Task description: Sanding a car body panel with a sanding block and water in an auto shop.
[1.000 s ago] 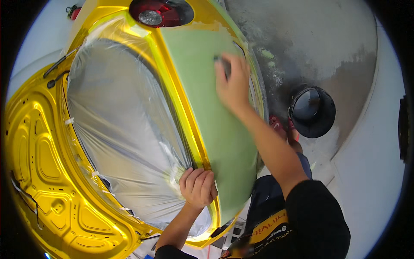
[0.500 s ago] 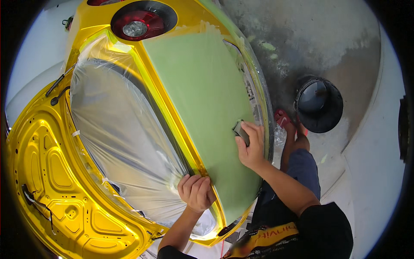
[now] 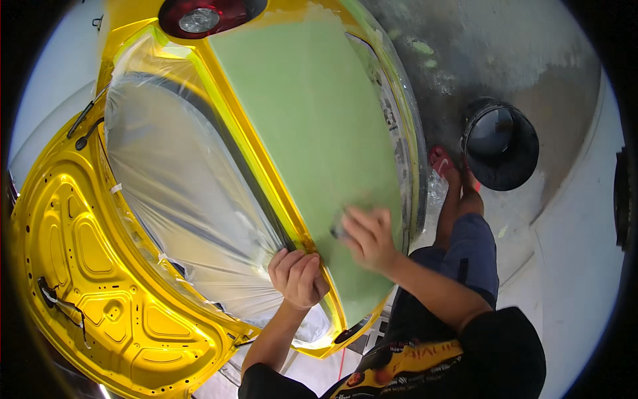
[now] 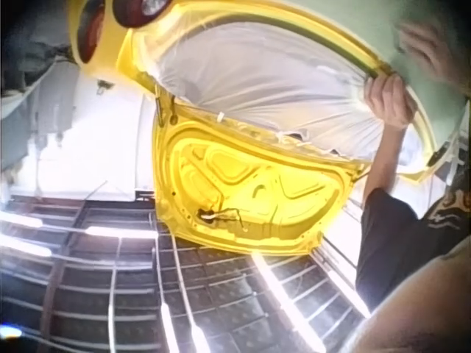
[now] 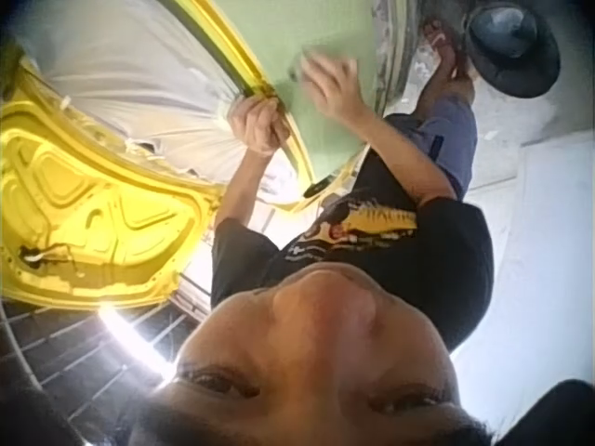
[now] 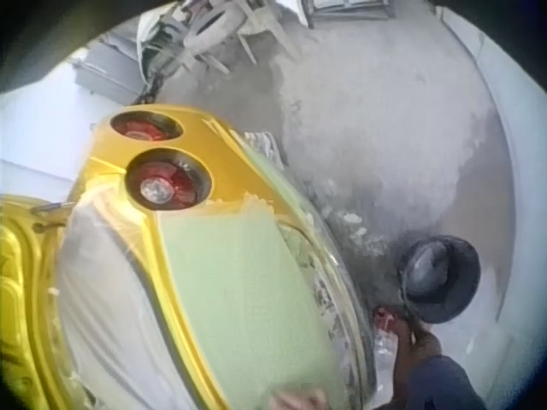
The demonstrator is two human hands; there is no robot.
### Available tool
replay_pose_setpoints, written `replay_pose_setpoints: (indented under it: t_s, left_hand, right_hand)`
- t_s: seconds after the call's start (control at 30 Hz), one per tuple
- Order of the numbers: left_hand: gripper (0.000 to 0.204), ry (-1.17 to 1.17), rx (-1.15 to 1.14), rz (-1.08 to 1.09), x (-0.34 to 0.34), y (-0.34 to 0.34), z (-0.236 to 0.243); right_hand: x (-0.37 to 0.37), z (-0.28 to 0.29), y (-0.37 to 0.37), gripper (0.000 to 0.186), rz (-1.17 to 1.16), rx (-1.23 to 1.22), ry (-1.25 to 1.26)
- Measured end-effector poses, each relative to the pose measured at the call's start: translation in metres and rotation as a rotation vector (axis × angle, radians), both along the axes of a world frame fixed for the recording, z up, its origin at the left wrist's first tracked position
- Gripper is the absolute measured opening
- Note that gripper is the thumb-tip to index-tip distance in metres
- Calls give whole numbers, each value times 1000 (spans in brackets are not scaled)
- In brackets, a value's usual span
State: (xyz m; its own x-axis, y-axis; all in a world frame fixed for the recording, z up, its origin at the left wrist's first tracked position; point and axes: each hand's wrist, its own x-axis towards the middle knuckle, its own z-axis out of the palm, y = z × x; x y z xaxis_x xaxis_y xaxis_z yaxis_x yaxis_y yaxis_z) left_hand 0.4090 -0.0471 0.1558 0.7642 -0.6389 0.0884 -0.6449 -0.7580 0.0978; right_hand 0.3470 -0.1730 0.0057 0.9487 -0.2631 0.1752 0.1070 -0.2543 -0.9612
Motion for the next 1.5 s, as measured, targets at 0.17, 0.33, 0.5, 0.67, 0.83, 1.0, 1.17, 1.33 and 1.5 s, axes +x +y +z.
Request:
replay_pose_setpoints:
  t_s: [0.17,0.33,0.5,0.67,0.83,1.0,1.17,1.33,1.5]
  left_hand:
    - [24,36,-7,4,-2,2,-5]
    - [21,2,-51,-40,5,-8,-6]
    - [21,11,-28,20,-3,3,1]
    - [21,11,-75,-2,0,-1,-4]
    - [20,-1,-125,-32,6,-12,-7]
    - [20,-10,-122,4,2,5,-4]
    - [22,-36,-136,-5,3,-2,-3]
    - [22,-43,-167,-24,3,-6,-5]
    - [22,-33,-184,-22,6,-7,-13]
  right_hand:
    - [124,-49,-38,43,-50,38,-182]
    - [266,-63,-88,28,-226,22,-164]
    - [21,-14,-2,51,-24,-46,-6]
    - [27,-20,-6,42,-73,-3,-81]
    - [303,-21,-86,28,-216,-31,-298]
    - [162,1,-17,38,-87,44,-125]
    - [-36,1,1,46,20,17,-115]
    - [222,4,-46,27,-16,-37,-145]
    - [268,1,-46,24,-133,-77,-241]
